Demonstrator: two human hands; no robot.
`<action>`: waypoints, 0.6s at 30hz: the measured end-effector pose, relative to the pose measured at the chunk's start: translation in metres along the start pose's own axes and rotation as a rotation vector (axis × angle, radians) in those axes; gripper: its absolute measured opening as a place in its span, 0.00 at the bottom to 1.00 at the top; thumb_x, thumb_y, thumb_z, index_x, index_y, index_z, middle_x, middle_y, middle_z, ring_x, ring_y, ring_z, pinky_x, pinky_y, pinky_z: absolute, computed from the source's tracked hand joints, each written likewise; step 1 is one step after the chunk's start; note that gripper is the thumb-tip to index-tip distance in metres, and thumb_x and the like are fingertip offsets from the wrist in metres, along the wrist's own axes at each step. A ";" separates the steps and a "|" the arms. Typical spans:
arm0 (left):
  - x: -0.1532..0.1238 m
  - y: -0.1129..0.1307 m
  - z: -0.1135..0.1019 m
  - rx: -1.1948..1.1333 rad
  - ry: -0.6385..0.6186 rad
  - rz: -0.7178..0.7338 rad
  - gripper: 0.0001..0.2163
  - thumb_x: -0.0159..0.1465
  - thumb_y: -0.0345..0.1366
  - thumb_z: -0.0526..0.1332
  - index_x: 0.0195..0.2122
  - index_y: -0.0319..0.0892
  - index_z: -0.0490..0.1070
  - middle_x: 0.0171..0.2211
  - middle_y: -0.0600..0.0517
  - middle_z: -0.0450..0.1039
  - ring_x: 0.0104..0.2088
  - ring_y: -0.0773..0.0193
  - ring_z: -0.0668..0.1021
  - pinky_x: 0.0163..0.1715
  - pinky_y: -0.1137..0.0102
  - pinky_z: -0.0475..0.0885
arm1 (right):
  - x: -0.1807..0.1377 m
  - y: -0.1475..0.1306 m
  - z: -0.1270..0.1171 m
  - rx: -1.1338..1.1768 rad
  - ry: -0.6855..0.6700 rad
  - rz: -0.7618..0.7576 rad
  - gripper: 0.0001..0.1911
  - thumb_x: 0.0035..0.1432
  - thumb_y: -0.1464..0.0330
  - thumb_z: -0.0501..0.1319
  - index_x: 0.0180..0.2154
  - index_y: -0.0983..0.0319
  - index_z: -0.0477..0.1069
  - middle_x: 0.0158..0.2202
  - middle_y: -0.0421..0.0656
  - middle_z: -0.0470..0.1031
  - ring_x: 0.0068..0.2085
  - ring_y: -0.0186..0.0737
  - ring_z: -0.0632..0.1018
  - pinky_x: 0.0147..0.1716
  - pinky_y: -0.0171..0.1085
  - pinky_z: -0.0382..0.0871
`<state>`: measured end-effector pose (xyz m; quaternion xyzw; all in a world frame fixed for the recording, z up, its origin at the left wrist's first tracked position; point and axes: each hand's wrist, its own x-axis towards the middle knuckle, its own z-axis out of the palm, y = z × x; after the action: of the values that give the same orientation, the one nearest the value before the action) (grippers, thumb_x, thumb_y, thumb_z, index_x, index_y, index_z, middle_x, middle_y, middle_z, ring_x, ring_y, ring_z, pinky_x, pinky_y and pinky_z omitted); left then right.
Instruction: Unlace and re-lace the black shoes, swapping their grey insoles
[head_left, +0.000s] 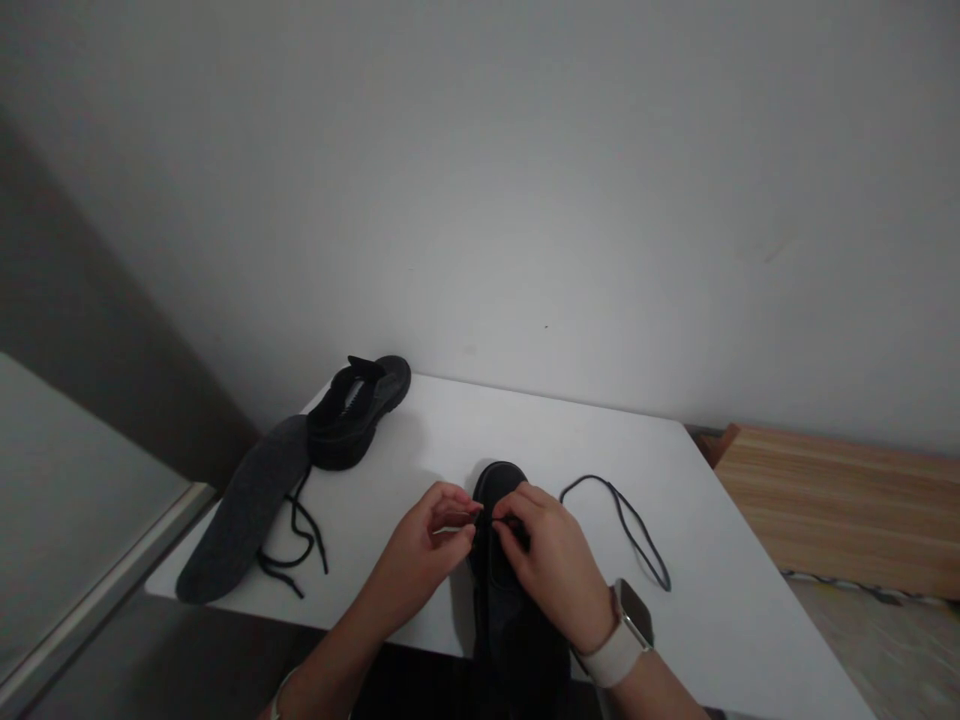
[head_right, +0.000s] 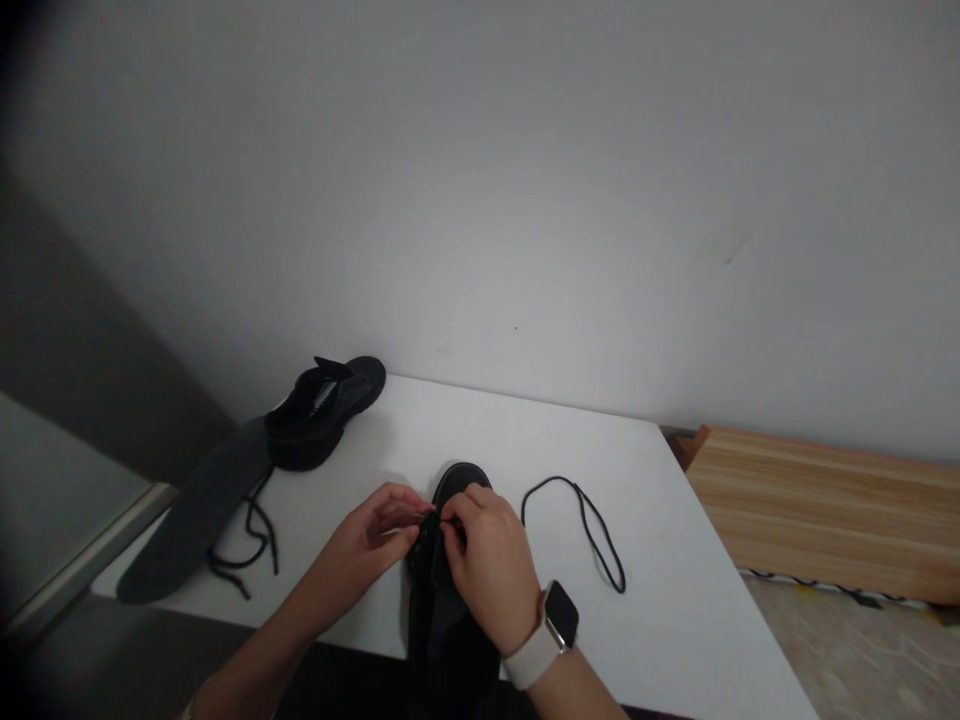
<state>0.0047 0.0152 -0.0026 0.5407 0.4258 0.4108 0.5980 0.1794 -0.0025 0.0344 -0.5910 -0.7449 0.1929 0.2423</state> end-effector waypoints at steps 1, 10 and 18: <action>0.000 -0.001 0.000 0.025 -0.005 0.015 0.08 0.61 0.36 0.63 0.41 0.43 0.69 0.43 0.47 0.77 0.46 0.57 0.80 0.47 0.62 0.75 | 0.000 0.000 0.001 -0.016 0.006 -0.005 0.09 0.60 0.80 0.60 0.36 0.62 0.75 0.36 0.43 0.74 0.40 0.45 0.75 0.42 0.43 0.68; 0.006 -0.011 0.005 0.181 0.010 0.066 0.07 0.61 0.37 0.62 0.38 0.41 0.75 0.37 0.47 0.79 0.41 0.55 0.81 0.45 0.61 0.75 | -0.008 0.000 0.002 0.011 0.087 -0.078 0.08 0.62 0.77 0.62 0.38 0.60 0.77 0.39 0.44 0.77 0.43 0.48 0.75 0.48 0.51 0.67; 0.002 0.003 -0.009 0.271 0.101 0.093 0.08 0.62 0.40 0.61 0.29 0.42 0.73 0.26 0.54 0.73 0.30 0.62 0.75 0.33 0.69 0.70 | -0.022 0.061 -0.040 0.036 0.406 -0.001 0.10 0.67 0.64 0.56 0.41 0.59 0.75 0.41 0.45 0.77 0.45 0.43 0.77 0.47 0.42 0.71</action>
<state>-0.0036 0.0197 -0.0002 0.6142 0.4814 0.4035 0.4777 0.2552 -0.0106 0.0294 -0.6130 -0.6774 0.0833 0.3981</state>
